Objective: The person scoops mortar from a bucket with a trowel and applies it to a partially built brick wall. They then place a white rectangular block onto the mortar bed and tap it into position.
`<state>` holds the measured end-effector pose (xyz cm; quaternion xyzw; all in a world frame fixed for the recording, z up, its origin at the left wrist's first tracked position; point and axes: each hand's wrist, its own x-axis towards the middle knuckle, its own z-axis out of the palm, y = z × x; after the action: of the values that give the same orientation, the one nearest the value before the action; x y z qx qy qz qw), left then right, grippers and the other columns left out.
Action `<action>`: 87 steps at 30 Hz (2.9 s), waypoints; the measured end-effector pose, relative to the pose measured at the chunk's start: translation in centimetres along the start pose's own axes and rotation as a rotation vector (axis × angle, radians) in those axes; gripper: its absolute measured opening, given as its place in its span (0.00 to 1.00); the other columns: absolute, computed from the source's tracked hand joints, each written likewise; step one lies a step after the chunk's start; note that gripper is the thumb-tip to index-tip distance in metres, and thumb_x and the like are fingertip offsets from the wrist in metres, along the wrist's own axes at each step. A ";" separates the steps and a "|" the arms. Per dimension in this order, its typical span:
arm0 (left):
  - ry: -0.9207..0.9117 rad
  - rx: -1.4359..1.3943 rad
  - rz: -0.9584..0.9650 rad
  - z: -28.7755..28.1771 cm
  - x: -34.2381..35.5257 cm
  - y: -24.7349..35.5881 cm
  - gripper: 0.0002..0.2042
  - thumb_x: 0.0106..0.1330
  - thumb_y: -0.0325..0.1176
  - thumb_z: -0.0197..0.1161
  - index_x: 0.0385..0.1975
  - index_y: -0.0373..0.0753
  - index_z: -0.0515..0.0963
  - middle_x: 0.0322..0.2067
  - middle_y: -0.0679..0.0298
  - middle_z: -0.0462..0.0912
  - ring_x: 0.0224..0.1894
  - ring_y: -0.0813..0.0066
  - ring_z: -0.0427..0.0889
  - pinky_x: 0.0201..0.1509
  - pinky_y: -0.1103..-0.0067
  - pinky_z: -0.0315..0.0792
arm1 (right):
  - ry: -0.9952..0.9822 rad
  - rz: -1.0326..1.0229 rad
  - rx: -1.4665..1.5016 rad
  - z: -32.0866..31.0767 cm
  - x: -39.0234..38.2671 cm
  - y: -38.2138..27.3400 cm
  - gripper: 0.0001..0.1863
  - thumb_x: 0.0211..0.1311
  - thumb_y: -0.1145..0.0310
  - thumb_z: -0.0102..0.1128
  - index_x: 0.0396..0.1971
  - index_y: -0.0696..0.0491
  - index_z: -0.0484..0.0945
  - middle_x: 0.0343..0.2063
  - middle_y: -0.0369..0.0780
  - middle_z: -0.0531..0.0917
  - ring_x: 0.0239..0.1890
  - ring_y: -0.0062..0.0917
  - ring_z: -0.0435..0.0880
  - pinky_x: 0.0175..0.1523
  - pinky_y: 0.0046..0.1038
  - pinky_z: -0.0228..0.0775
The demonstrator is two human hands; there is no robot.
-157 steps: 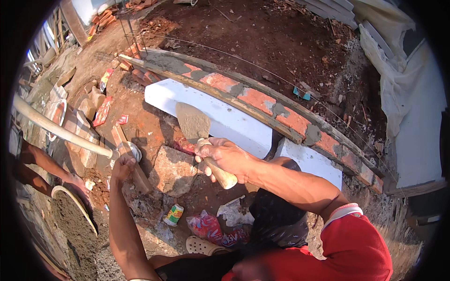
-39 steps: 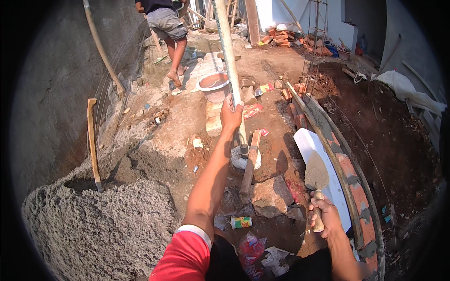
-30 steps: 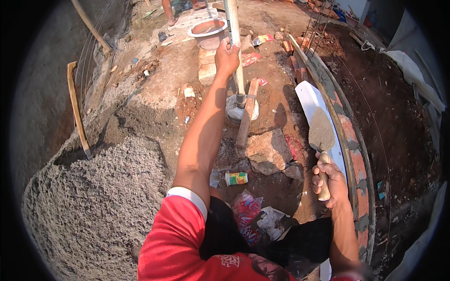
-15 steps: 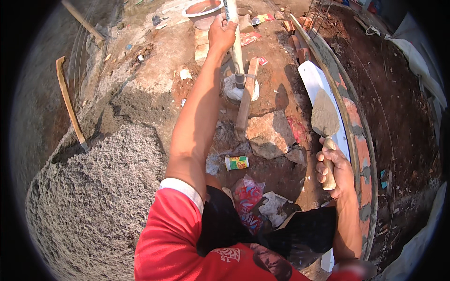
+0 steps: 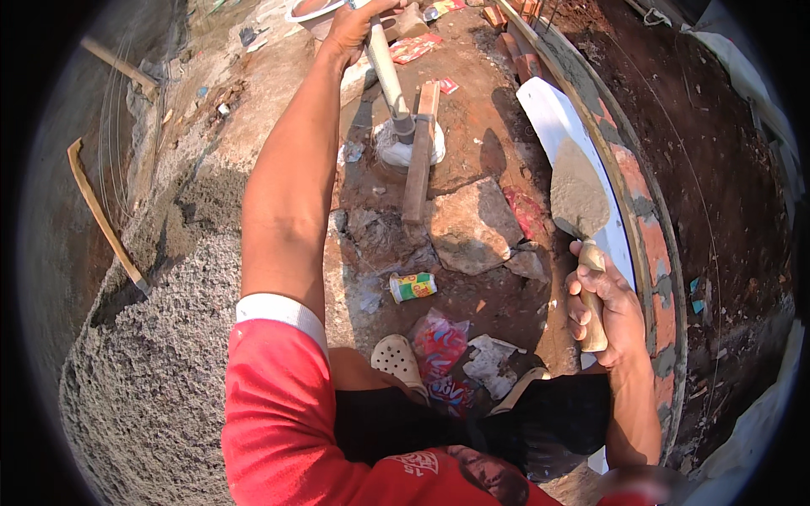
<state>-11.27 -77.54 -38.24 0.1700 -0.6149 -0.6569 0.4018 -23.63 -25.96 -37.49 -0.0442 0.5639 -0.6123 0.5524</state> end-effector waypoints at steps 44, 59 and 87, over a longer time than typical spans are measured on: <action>0.541 0.652 0.306 2.5 -0.4 -5.2 0.21 0.64 0.50 0.60 0.37 0.36 0.83 0.29 0.46 0.85 0.35 0.49 0.85 0.38 0.60 0.76 | 0.047 0.071 -0.043 0.2 2.2 1.6 0.32 0.66 0.70 0.59 0.68 0.59 0.61 0.29 0.39 0.76 0.15 0.16 0.74 0.13 0.21 0.73; 0.908 0.785 0.473 5.4 -1.7 -4.9 0.20 0.63 0.50 0.66 0.33 0.34 0.84 0.27 0.43 0.84 0.31 0.40 0.84 0.34 0.57 0.76 | 0.050 0.083 -0.022 0.5 2.3 1.7 0.31 0.67 0.71 0.57 0.68 0.59 0.61 0.29 0.39 0.76 0.15 0.16 0.74 0.13 0.21 0.74; 0.333 0.443 0.446 2.6 -0.4 -5.0 0.15 0.63 0.42 0.70 0.40 0.35 0.82 0.30 0.58 0.86 0.31 0.70 0.84 0.37 0.70 0.77 | 0.087 0.106 -0.052 -0.3 2.8 1.5 0.31 0.66 0.70 0.58 0.68 0.57 0.62 0.29 0.39 0.76 0.14 0.15 0.72 0.12 0.19 0.69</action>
<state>-14.50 -75.87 -42.57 0.2194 -0.6904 -0.3670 0.5835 -23.97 -27.46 -40.29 -0.0020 0.6047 -0.5684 0.5579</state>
